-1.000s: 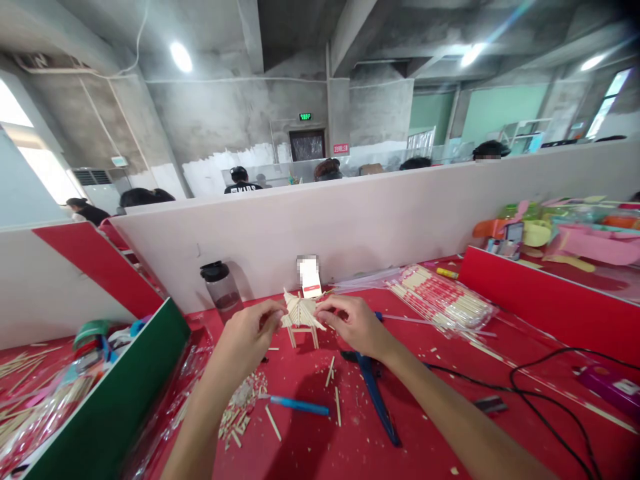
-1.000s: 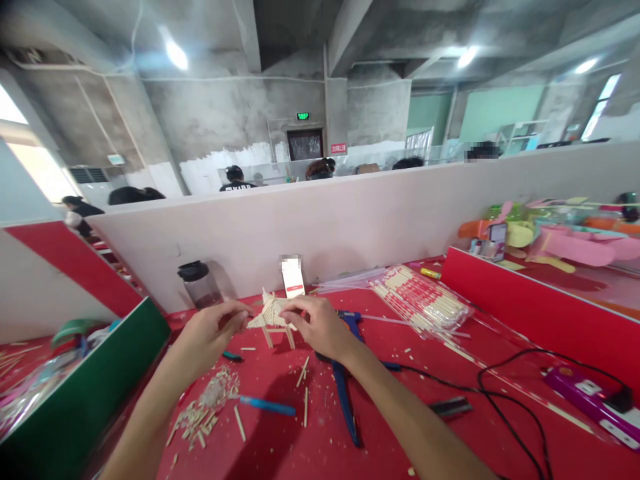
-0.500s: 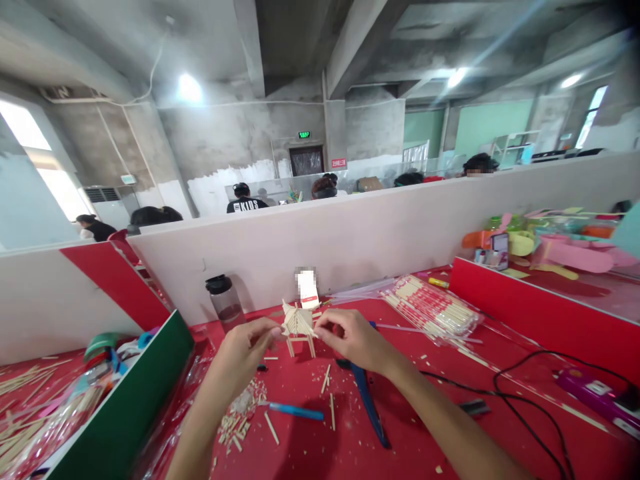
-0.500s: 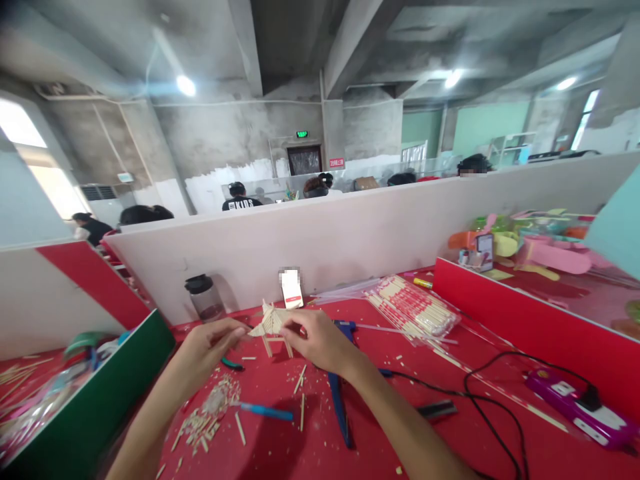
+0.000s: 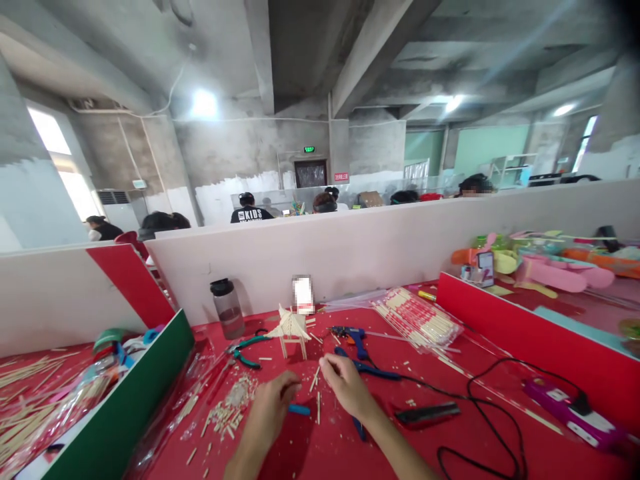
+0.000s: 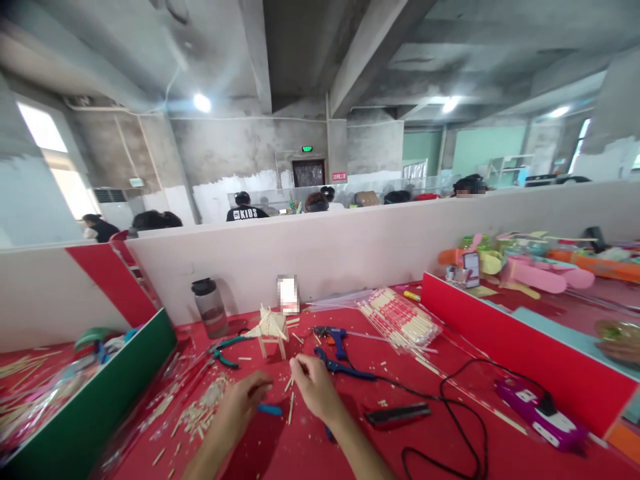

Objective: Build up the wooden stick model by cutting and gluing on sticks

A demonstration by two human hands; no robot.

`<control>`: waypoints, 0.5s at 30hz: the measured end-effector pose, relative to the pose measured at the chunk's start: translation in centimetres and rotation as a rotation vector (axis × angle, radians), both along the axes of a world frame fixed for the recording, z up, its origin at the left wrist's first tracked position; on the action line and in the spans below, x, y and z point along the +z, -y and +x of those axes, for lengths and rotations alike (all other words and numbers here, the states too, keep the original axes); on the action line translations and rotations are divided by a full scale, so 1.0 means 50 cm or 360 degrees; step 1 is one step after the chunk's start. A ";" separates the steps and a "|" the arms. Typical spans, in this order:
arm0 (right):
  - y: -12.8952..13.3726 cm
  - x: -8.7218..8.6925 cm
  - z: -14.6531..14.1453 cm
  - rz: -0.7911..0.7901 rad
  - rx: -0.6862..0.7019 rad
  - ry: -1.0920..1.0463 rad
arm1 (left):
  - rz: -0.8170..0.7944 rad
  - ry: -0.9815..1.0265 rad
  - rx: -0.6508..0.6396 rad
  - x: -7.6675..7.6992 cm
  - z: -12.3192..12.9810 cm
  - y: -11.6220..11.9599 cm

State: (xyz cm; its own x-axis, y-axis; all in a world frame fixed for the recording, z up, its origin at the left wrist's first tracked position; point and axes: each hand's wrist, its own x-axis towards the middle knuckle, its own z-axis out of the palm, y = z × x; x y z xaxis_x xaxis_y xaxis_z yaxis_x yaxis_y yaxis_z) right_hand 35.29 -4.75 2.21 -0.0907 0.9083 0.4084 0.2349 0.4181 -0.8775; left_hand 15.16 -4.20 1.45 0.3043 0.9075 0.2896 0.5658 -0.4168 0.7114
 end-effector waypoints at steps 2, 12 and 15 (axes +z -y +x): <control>0.001 -0.009 -0.002 0.0024 0.0015 0.0038 | 0.0080 -0.0033 -0.0029 -0.023 0.000 -0.005; 0.005 -0.011 0.023 -0.0002 -0.0045 0.0142 | 0.0095 -0.0416 0.0228 -0.064 -0.016 -0.052; 0.002 -0.012 0.029 0.0081 -0.0026 0.0220 | 0.0064 -0.0495 0.0238 -0.061 -0.010 -0.048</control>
